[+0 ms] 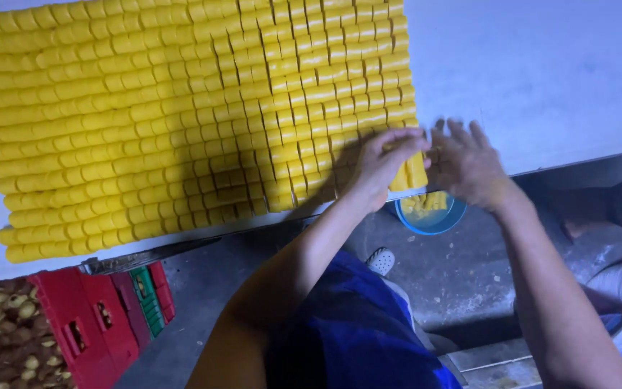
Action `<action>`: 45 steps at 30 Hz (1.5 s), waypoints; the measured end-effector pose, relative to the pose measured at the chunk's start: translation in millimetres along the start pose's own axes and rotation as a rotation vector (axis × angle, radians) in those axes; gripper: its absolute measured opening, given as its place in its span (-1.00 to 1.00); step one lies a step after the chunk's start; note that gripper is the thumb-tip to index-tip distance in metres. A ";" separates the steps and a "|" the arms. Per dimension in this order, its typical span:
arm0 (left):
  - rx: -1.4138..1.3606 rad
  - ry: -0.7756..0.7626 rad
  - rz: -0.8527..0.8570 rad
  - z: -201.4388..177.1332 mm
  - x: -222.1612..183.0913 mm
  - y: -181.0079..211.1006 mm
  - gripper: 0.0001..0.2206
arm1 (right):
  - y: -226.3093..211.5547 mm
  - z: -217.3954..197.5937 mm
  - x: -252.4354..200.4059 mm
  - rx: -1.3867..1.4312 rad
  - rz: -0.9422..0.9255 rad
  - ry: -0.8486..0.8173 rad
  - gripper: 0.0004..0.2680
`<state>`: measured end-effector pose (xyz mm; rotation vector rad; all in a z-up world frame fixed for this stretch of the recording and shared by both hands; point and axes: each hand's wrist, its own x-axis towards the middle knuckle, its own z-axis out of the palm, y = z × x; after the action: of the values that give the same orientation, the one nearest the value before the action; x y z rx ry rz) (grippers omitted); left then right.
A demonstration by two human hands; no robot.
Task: The person picks up small yellow dough pieces from a table, dips them into a bowl of liquid, and places them into a red crate.
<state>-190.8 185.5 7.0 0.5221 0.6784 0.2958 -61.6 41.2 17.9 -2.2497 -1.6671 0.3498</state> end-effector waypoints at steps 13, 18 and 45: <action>0.153 -0.147 0.099 -23.5 -7.0 14.7 -0.50 | -48.0 -14.2 -25.3 0.435 0.823 0.429 -0.60; -0.041 -0.277 0.099 -6.5 -20.3 59.1 -0.32 | -102.7 -63.7 42.7 0.614 0.548 0.216 -0.60; -0.099 -0.268 -0.101 -43.3 214.2 231.0 -0.08 | 79.2 -29.4 359.1 0.001 0.092 -0.118 -0.71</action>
<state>-81.2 483.6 -5.9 0.4218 0.4261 0.1596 123.1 360.4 11.2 -2.3519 -1.6217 0.5143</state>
